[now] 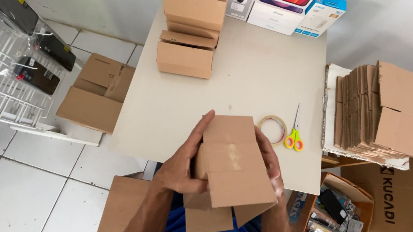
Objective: Assembling and taping small cardboard boxes on a workspace table.
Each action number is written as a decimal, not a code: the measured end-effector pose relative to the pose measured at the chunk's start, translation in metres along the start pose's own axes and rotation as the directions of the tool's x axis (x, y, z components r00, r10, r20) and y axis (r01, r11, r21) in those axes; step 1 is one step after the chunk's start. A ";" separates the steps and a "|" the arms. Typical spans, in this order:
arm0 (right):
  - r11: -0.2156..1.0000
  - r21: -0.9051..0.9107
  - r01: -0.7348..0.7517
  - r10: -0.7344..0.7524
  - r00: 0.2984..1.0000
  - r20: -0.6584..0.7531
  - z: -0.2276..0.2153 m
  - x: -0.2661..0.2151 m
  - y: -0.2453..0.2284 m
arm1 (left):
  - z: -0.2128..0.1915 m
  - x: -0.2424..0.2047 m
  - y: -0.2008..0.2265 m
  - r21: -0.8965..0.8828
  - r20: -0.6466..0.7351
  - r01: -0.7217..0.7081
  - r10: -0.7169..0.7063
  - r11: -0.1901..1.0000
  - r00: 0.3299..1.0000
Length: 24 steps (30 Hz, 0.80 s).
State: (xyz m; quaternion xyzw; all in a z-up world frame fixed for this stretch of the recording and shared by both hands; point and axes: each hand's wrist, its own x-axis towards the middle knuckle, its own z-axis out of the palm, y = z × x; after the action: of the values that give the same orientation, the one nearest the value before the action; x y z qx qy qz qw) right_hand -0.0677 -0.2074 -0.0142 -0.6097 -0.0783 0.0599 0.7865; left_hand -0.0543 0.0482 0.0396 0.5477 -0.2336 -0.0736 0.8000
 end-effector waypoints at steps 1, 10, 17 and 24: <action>1.000 0.008 -0.016 0.016 1.000 -0.012 -0.003 -0.001 0.003 | 0.000 0.001 -0.001 -0.009 0.014 0.019 -0.019 1.000 1.000; 0.987 0.091 -0.130 0.138 0.986 -0.097 -0.038 0.004 0.052 | 0.006 0.018 -0.015 -0.049 -0.047 0.101 -0.104 0.994 0.994; 0.991 0.130 -0.026 0.063 0.956 -0.285 -0.006 0.011 0.031 | 0.011 0.026 -0.053 -0.070 -0.145 0.200 -0.208 0.977 0.967; 0.944 -0.009 -0.331 0.308 0.887 -0.346 0.013 0.025 0.021 | 0.009 0.036 -0.089 -0.068 -0.349 0.276 -0.282 0.959 0.894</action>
State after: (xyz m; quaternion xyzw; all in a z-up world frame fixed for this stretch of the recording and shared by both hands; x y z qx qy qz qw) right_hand -0.0455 -0.1848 -0.0301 -0.6416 0.1577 0.0798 0.7464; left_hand -0.0147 -0.0078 -0.0281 0.5732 -0.0038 -0.0895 0.8145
